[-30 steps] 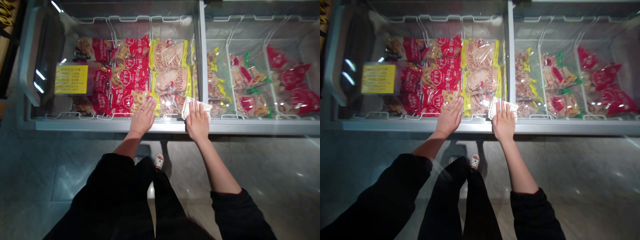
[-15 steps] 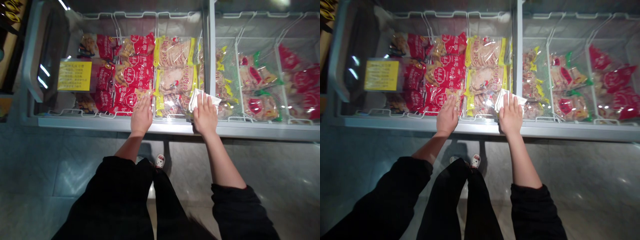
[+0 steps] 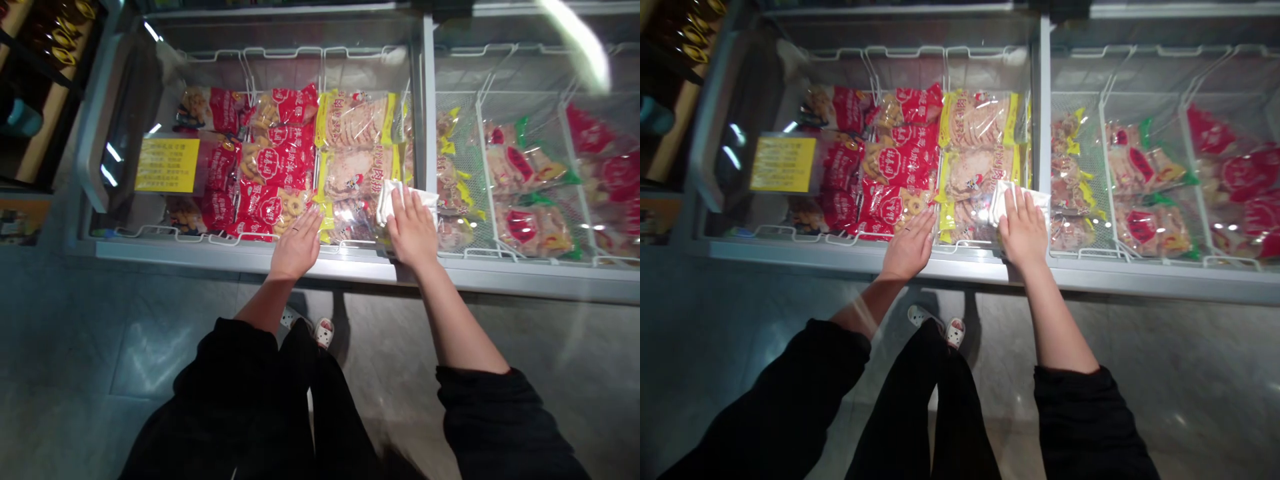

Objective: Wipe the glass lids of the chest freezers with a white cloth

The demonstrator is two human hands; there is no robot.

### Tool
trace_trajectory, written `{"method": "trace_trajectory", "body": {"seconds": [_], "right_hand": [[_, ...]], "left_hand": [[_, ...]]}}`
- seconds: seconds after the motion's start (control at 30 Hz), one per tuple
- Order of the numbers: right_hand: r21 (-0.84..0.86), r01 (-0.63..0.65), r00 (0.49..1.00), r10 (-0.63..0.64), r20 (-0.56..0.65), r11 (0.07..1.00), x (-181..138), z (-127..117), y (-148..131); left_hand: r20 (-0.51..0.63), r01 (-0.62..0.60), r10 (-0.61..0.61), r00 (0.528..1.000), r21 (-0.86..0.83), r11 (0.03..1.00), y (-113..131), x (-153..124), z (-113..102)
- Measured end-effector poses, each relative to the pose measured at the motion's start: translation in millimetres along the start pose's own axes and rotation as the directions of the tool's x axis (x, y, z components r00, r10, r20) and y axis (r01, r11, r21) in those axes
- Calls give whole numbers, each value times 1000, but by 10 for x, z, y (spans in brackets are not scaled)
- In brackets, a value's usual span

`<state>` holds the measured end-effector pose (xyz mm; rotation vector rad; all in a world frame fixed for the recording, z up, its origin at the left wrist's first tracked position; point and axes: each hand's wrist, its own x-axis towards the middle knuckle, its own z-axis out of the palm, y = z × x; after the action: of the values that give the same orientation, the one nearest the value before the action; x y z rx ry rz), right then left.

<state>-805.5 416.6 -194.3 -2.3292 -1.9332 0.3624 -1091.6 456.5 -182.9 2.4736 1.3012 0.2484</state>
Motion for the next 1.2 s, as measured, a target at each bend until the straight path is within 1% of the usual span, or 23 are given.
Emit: {"method": "trace_trajectory", "body": {"seconds": [0.07,0.13,0.17,0.23,0.3,0.37,0.43,0.5,0.53,0.6,0.67,0.7,0.77,0.83,0.9,1.0,1.07,1.13,1.2], "right_hand": [[9,-76,996,76,-52,997,-123,61,-76],[22,-115,991,116,-73,993,-281,119,-252],[29,-104,992,106,-67,994,-346,137,-361],[41,-37,999,38,-32,998,-397,143,-566],[48,62,998,-63,18,997,-319,112,-691],[57,145,987,-149,64,988,-146,63,-695],[67,157,984,-162,77,985,24,25,-606],[72,92,994,-96,43,993,89,23,-501],[72,47,999,-49,17,996,63,36,-472],[74,-28,999,30,-30,997,-96,81,-499],[73,-62,997,66,-50,995,-325,130,-646],[74,-55,997,59,-47,996,-432,149,-752],[71,4,1000,-2,-18,997,-567,172,-981],[67,54,998,-55,21,996,-567,173,-1171],[59,84,995,-87,45,995,-462,158,-1273],[44,95,994,-98,49,994,-293,134,-1247],[26,45,998,-46,36,999,-281,131,-1145],[11,-38,999,38,17,999,-375,134,-1016],[12,-95,995,95,4,995,-544,134,-901]], "left_hand": [[5,12,-12,1000,14,1000,5,3,-3],[9,16,-16,1000,11,1000,9,6,-6],[9,16,-16,1000,6,1000,10,7,-7],[7,12,-12,1000,-1,1000,9,7,-9],[6,8,-8,1000,-1,1000,3,3,-6],[-12,35,-35,999,4,999,-11,-4,4],[-62,124,-123,990,9,992,-33,-10,24],[-109,211,-209,972,6,978,-57,-12,48],[-121,231,-230,966,0,973,-67,-11,60],[-125,226,-227,966,-17,974,-80,-8,76],[-127,210,-213,969,-34,977,-79,-3,79],[-126,205,-209,970,-41,978,-75,-1,75],[-121,201,-206,971,-58,978,-64,0,64],[-121,200,-209,970,-83,976,-55,-1,53],[-132,196,-211,968,-115,974,-54,-1,47],[-144,190,-211,967,-144,971,-58,-2,35],[-123,187,-205,971,-142,972,-59,-5,16],[-82,167,-179,980,-137,976,-54,-14,-14],[-51,125,-134,990,-143,982,-48,-29,-48]]}}
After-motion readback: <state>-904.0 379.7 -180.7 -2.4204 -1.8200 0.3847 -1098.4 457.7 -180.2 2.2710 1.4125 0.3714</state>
